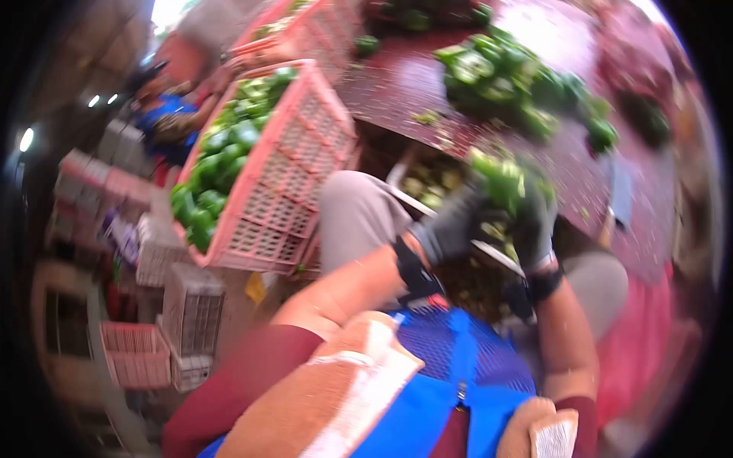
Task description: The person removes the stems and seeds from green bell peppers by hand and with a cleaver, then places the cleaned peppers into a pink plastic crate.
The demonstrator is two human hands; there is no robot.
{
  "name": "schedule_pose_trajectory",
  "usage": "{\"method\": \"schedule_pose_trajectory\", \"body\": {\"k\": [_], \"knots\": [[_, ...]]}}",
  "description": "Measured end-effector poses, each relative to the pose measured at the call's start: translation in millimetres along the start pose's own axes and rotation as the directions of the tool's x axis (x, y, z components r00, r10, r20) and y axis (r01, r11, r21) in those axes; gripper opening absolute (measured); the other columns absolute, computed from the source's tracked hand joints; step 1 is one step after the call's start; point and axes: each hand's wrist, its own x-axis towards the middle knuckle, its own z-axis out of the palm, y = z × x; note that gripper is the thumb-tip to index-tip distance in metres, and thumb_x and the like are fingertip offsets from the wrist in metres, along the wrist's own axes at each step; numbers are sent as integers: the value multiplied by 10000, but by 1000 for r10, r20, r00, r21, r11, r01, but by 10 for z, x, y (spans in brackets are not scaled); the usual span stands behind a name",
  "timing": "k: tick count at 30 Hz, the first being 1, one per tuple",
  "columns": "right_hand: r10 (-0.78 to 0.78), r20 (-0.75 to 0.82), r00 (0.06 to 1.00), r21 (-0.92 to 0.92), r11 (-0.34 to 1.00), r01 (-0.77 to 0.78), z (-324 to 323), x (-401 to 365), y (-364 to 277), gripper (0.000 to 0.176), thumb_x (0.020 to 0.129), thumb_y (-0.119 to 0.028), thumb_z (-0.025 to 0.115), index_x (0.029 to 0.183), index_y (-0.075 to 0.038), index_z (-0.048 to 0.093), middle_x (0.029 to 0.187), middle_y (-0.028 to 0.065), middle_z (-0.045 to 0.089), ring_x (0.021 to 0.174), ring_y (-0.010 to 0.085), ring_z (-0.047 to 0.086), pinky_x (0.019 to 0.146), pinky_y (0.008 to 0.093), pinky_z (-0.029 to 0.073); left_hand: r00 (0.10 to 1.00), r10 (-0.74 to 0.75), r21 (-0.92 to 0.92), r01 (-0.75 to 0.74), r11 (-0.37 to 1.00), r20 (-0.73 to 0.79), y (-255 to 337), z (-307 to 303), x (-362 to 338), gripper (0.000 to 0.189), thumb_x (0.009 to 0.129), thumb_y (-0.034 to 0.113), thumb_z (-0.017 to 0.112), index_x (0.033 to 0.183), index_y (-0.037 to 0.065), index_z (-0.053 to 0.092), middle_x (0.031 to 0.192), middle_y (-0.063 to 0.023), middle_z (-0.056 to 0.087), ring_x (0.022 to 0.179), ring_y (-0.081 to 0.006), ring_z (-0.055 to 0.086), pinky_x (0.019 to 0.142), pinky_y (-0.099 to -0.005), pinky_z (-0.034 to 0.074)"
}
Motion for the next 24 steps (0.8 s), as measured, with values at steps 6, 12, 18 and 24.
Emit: {"method": "schedule_pose_trajectory", "body": {"k": [6, 12, 18, 24], "knots": [[-127, 371, 920, -406, 869, 283, 526, -14, -102, 773, 864, -347, 695, 1498, -33, 381, 1606, 215, 257, 1488, 333, 255, 1184, 420, 236, 911, 405, -148, -411, 899, -74, 784, 244, -496, 389, 929, 276, 672, 1245, 90, 541, 1176, -62, 621, 1070, -187, 627, 934, -377, 540], [34, 212, 977, -356, 933, 45, 203, 61, 36, 668, 909, -155, 620, 1507, -11, 358, 1406, 153, 515, 1271, 219, 516, 1061, 350, 413, 506, 860, 909, -387, 156, 68, 3180, -54, -1391, 645, 816, 176, 803, 1366, 88, 480, 1178, -110, 592, 1000, -212, 636, 829, -338, 591], [68, 119, 991, -353, 935, -22, -18, 185, 100, 578, 952, -161, 595, 1467, 19, 404, 1344, 133, 557, 1208, 204, 555, 1024, 329, 439, 610, 784, 877, 309, -368, 114, 4365, -1045, -1875, 688, 899, 350, 723, 1464, 110, 413, 1340, -209, 539, 1196, -290, 570, 995, -405, 487], [136, -17, 991, -436, 891, -130, -177, 297, 202, 510, 973, -176, 615, 1422, 17, 470, 1214, 106, 643, 1102, 179, 604, 971, 315, 474, 884, 455, 714, 387, -584, -107, 3886, -1310, -1710, 649, 1018, 424, 461, 1532, 53, 322, 1553, -233, 346, 1473, -357, 269, 1206, -431, 195]]}}
